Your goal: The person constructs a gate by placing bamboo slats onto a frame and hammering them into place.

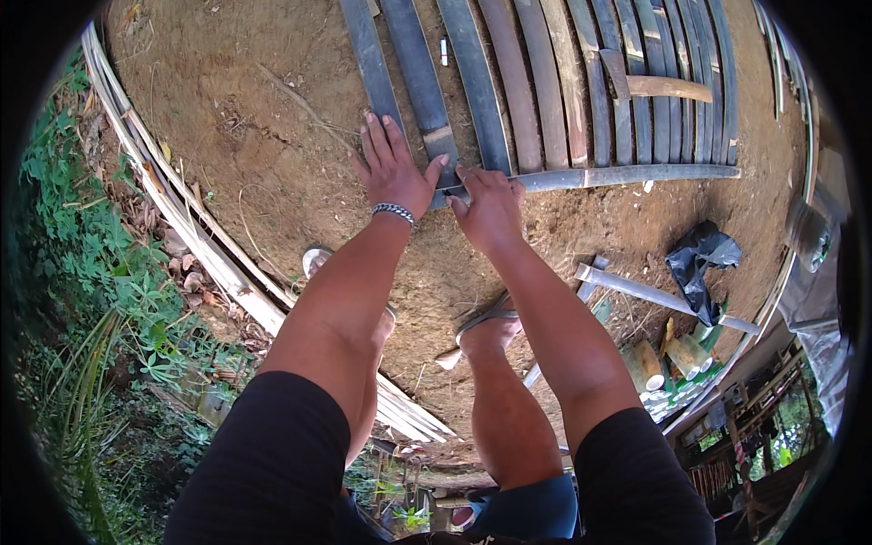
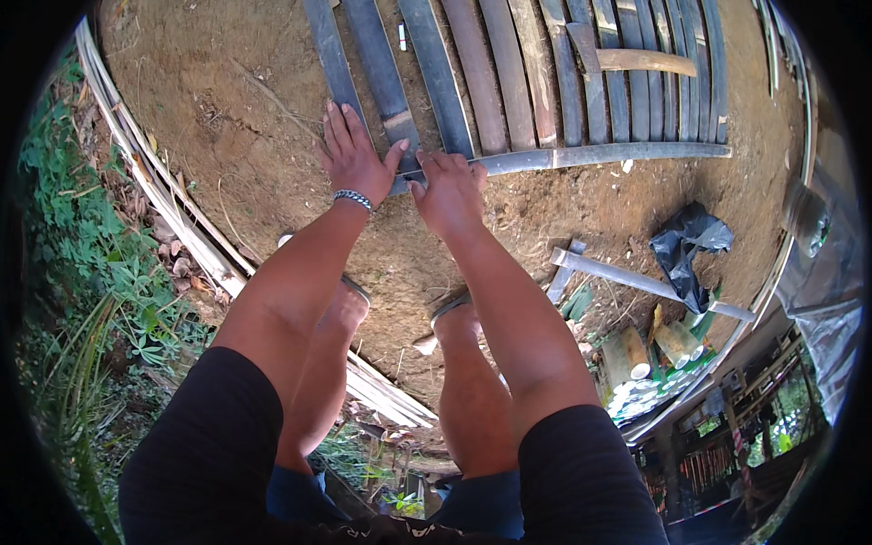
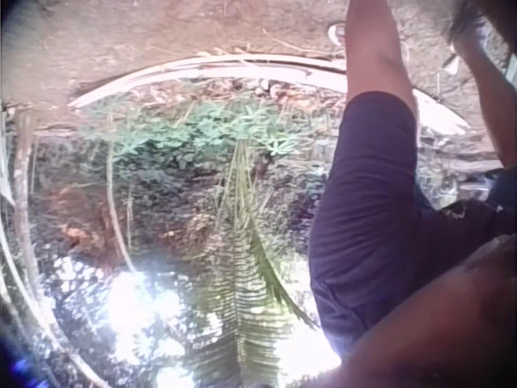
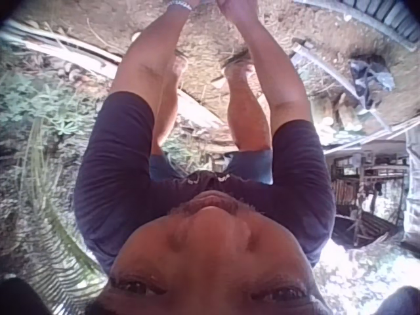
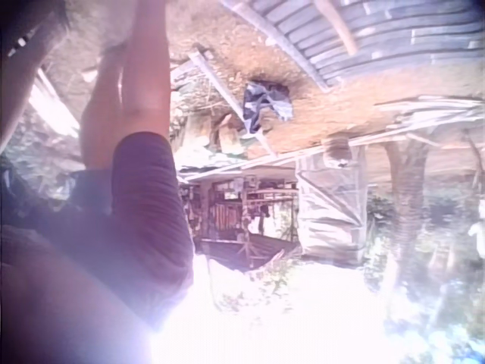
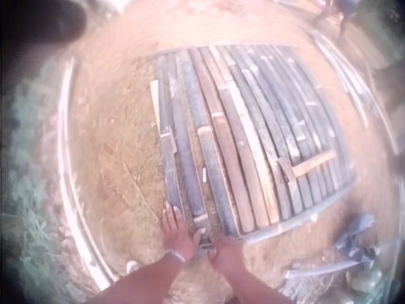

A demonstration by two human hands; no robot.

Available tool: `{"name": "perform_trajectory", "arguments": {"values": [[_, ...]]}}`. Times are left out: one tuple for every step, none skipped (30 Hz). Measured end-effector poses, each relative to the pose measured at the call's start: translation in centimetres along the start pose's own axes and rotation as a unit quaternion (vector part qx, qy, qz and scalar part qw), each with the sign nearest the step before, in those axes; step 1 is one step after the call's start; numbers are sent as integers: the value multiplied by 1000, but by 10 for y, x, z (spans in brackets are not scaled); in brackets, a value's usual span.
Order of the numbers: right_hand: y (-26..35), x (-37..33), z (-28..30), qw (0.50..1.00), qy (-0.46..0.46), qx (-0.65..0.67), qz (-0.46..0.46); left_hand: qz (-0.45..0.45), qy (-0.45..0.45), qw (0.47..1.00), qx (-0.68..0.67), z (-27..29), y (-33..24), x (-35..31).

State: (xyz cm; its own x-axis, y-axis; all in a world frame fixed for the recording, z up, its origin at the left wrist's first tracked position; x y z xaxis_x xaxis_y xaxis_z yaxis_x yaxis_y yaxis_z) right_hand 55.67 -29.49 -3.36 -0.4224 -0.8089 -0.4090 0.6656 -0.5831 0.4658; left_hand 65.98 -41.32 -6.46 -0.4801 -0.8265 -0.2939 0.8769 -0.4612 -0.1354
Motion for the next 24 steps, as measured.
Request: {"name": "perform_trajectory", "arguments": {"values": [[0, 2, 1, 1000, 7, 9, -11, -1, 0, 1000, -4, 1, 1, 0], [1, 3, 1, 1000, 14, 17, -22, -2, -1, 1000, -8, 1, 1, 0], [3, 7, 2, 999, 19, 26, -32, -6, -1, 1000, -9, 1, 1, 0], [3, 7, 3, 999, 9, 30, -27, -9, -2, 1000, -10, 0, 2, -1], [3, 5, 2, 999, 0, 34, -22, -13, -3, 1000, -11, 0, 2, -2], [4, 3, 2, 999, -8, 39, -17, -18, 2, 1000, -6, 1, 1, -1], [4, 3, 1, 999, -5, 39, -21, -23, 8, 1000, -2, 1, 0, -1], [3, 4, -1, 999, -1, 39, -25, -28, 13, 1000, 2, 2, -1, 0], [3, 5, -2, 999, 1, 38, -28, -27, 7, 1000, -9, 4, -1, 0], [3, 4, -2, 999, -2, 40, -27, -26, 0, 999, -19, 5, 0, 0], [4, 3, -3, 999, -6, 42, -26, -26, -6, 999, -30, 6, 0, 0], [3, 2, -4, 999, -10, 44, -24, -27, -9, 999, -31, 6, 0, 0], [3, 2, -5, 999, -15, 46, -17, -28, -12, 999, -31, 6, 0, 0], [3, 3, -5, 999, -20, 47, -9, -30, -14, 999, -31, 6, 1, 1], [3, 2, -6, 998, -23, 50, -3, -29, -11, 999, -35, 6, 0, 1], [2, 1, -7, 999, -22, 43, -2, -29, -7, 999, -38, 7, 0, 2], [2, 0, -8, 999, -20, 37, -1, -29, -4, 999, -42, 7, -1, 3], [3, 2, -6, 999, -22, 30, 2, -28, -1, 999, -43, 8, -1, 5], [4, 2, -5, 999, -16, 27, 5, -27, 2, 999, -45, 8, 0, 5], [5, 1, -4, 1000, -10, 24, 7, -26, 4, 999, -46, 8, 0, 4], [6, 1, -2, 1000, -6, 21, 10, -25, 6, 998, -50, 7, -1, 3], [9, 2, 2, 999, -7, 23, 21, -22, 6, 998, -53, 8, 0, 3], [10, 2, 5, 999, -8, 25, 33, -20, 5, 998, -56, 8, 1, 2], [10, 4, 10, 999, -10, 27, 45, -21, 3, 998, -58, 10, 1, 4]]}}
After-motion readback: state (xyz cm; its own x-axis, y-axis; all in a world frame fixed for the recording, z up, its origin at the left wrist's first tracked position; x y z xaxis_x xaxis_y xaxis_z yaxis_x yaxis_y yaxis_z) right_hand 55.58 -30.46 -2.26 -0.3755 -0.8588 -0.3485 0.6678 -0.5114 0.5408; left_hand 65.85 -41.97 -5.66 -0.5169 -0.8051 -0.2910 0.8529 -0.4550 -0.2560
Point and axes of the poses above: each hand's wrist, its own x-axis towards the middle knuckle, its own z-axis out of the back of the hand, y = z × x, the point moved 8 cm from there along x, towards the middle knuckle, and after that the axes turned 3 degrees about -y, right-handed, at the moved point
